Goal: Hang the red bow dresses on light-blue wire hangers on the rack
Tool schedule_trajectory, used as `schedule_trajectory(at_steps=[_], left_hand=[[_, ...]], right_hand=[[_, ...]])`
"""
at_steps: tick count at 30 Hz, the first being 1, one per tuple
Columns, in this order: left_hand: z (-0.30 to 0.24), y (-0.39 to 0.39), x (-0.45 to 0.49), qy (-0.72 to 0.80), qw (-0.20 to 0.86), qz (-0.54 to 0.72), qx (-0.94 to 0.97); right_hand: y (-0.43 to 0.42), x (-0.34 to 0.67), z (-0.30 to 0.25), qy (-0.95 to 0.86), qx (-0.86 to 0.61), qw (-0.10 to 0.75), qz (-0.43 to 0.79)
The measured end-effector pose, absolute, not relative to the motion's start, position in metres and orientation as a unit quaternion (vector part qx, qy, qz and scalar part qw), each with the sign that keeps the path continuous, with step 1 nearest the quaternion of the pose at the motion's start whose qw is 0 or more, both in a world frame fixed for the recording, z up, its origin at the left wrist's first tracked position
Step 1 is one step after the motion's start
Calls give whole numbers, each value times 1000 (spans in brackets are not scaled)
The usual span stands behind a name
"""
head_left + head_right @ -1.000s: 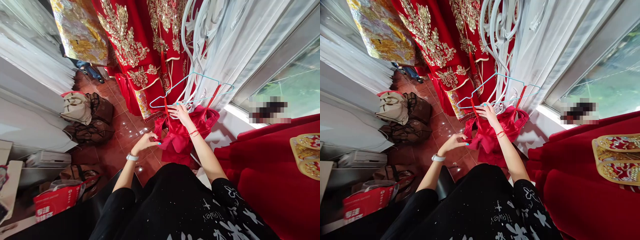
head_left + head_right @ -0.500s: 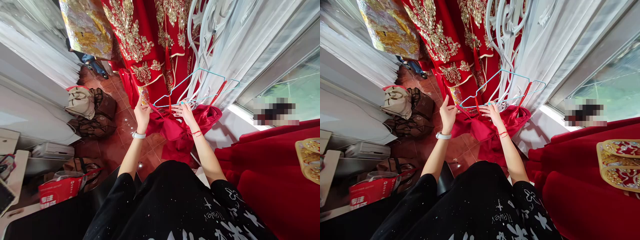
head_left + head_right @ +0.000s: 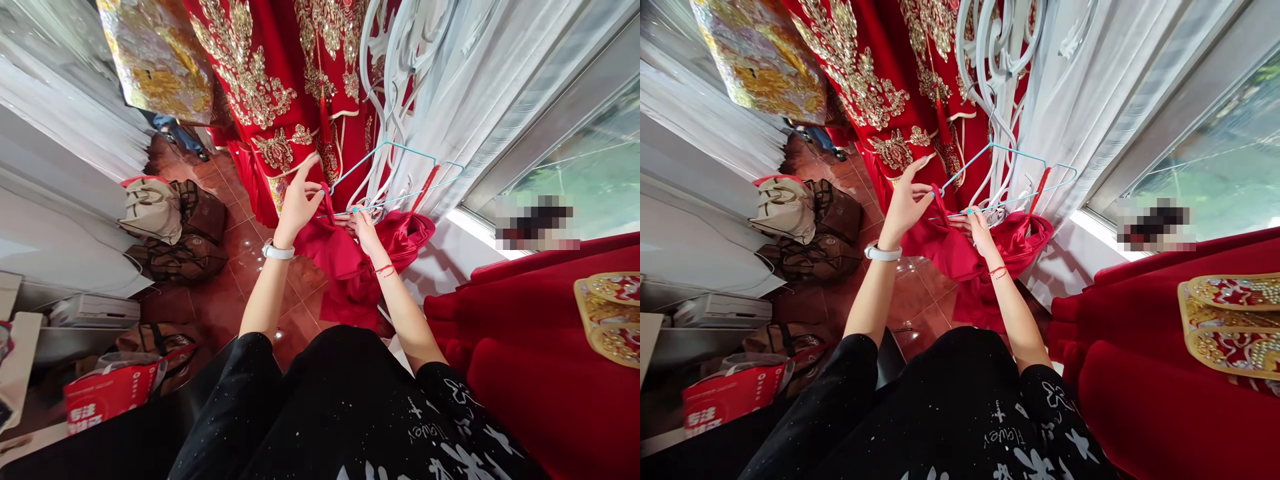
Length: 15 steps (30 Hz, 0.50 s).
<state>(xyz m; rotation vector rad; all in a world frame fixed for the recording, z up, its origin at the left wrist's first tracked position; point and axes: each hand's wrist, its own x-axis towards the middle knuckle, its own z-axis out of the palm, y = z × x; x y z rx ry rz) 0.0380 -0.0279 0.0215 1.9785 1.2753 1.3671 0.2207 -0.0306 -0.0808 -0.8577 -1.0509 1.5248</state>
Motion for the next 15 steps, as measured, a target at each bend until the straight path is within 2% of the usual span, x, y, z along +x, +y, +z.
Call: schedule_trajectory(at_steps=[8,15], left_hand=[[18,-35,38,444,213,405,770],[1,-35,43,471,158,383,779]], right_hand=[[-31,228,-82,-440,-378,519,628],[-34,224,-77,-441,-392,528,611]])
